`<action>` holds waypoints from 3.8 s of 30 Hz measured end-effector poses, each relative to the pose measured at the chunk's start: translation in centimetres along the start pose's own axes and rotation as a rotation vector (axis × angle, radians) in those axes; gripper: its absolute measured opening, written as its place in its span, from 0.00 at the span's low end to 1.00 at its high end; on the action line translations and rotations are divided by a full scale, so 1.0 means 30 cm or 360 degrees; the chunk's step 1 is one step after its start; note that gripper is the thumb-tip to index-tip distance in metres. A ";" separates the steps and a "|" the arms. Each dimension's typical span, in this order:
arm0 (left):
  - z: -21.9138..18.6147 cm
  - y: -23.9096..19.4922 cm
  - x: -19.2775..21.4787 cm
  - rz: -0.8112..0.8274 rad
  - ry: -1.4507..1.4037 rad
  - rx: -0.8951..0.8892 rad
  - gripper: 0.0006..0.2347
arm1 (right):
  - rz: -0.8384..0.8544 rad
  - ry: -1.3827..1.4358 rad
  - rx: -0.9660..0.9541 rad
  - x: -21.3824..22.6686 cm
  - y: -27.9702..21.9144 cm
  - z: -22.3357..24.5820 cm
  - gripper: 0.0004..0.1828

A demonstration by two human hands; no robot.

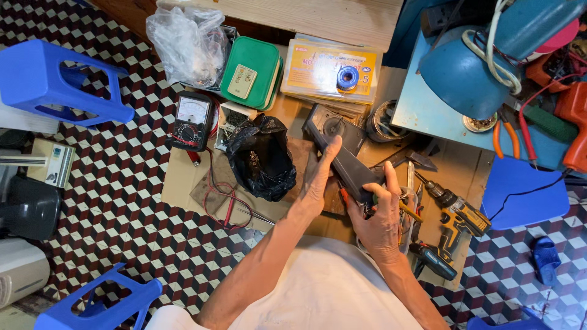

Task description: The person retrieves a black speaker and a plastic grid from a bag, then uses a cordless drill to remove screws from the speaker casing. They separate the speaker parts and handle a small cylindrical component, inspecting it closely.

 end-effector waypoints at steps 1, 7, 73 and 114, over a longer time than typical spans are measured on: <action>-0.016 0.007 0.003 0.0006 -0.0040 -0.0038 0.32 | 0.0018 0.0051 0.0030 0.006 0.004 0.008 0.33; -0.044 0.027 0.058 -0.0087 -0.0117 -0.0024 0.28 | 0.0011 0.1111 -0.0728 0.014 -0.025 -0.083 0.40; 0.004 0.072 0.148 0.0658 -0.0659 0.0226 0.40 | 0.0626 0.0677 -0.0585 -0.098 -0.002 -0.009 0.20; 0.108 -0.026 0.336 -0.0093 0.1246 -0.0210 0.23 | 0.0553 0.0714 -0.1374 -0.119 -0.088 -0.216 0.46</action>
Point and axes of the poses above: each hand's wrist, its own y-axis towards the middle knuckle, its own x-axis out of the back of the hand, z = x × y, the point moved 5 cm from there along y, towards the middle knuckle
